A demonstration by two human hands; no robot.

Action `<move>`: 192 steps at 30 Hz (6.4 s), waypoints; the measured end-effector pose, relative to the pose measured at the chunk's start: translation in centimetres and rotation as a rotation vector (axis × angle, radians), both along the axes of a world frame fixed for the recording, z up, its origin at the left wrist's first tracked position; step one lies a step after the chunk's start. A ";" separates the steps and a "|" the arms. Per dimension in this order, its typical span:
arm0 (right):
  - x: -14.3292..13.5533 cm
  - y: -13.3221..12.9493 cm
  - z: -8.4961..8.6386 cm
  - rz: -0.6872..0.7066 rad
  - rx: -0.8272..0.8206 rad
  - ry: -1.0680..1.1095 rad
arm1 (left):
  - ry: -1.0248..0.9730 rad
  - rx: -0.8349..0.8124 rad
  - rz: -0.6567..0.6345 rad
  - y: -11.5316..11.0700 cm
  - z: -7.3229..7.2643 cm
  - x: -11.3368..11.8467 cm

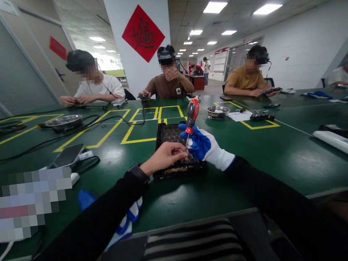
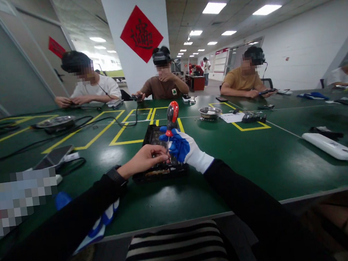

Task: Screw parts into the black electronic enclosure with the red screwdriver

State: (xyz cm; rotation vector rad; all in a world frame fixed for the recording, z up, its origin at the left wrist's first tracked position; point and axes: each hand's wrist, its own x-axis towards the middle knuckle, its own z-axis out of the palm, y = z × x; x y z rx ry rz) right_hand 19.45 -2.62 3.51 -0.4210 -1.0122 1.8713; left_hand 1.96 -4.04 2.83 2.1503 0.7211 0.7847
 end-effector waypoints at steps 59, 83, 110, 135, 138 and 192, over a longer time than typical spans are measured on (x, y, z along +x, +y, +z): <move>-0.1 0.3 -1.3 -0.076 0.105 -0.020 | -0.023 -0.017 -0.031 0.3 -0.3 0.0; -0.4 -0.1 -0.5 -0.049 0.099 -0.037 | -0.038 -0.101 -0.020 0.6 -0.6 0.1; -0.6 0.3 -1.1 -0.131 0.151 -0.004 | 0.012 0.004 -0.045 0.6 -0.4 0.0; -0.5 0.5 -1.0 -0.121 0.085 0.004 | 0.002 -0.026 -0.048 0.6 -0.6 -0.1; -0.2 0.3 -0.5 -0.031 0.041 0.003 | 0.006 -0.037 -0.045 0.6 -0.6 -0.1; -0.5 0.4 -0.9 -0.080 0.057 -0.025 | 0.012 -0.012 -0.062 0.0 -0.1 -0.1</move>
